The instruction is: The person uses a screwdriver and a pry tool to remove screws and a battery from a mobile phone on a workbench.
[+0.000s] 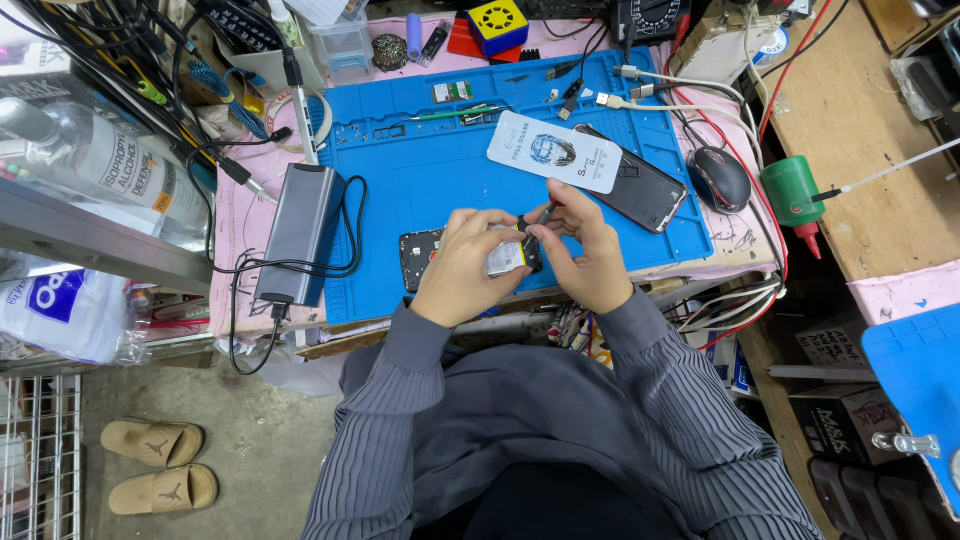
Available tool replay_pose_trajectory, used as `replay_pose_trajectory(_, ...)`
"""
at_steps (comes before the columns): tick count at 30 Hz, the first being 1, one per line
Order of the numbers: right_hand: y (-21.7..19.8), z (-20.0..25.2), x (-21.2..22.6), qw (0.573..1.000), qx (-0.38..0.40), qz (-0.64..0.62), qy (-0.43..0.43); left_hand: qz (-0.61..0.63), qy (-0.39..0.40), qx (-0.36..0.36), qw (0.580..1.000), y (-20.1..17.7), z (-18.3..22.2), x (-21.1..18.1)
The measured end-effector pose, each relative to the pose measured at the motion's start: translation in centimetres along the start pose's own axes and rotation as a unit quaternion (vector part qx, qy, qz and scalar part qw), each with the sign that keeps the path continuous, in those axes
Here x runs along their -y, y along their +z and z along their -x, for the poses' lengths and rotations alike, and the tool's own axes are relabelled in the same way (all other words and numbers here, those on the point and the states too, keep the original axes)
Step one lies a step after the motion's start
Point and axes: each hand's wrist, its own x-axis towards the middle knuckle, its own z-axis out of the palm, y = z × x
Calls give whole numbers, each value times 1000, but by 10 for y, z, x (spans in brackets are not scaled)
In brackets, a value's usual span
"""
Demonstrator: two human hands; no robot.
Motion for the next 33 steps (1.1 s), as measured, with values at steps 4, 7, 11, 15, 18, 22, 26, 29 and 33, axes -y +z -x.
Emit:
replay_pose_trajectory(4,-4,-1,4,1000,0,10,-4,-2,5,-3,1000,0,0,1)
replay_pose_trajectory(7,-10,-3,6,1000,-8,6,1,2,7,-6,1000,0,1,0)
replay_pose_trajectory(11,-18,-2,4,999,-5,13,31,4,13,3,1000,0,2,0)
replay_pose_trajectory(15,-17,2,1,999,-8,8,38,-13,28,6,1000,1,1,1)
replay_pose_trajectory(18,-15,3,-1,999,-9,1,41,-17,31,10,999,1,2,2)
replay_pose_trajectory(22,-14,3,-2,999,-4,4,36,-17,29,13,999,1,2,2)
replay_pose_trajectory(26,-12,1,-1,1000,-5,9,29,-21,31,11,999,1,2,3)
replay_pose_trajectory(29,-11,-2,3,1000,-3,5,22,-20,28,12,999,1,2,3)
replay_pose_trajectory(33,-20,-6,11,998,52,39,26,-19,26,12,999,0,2,3)
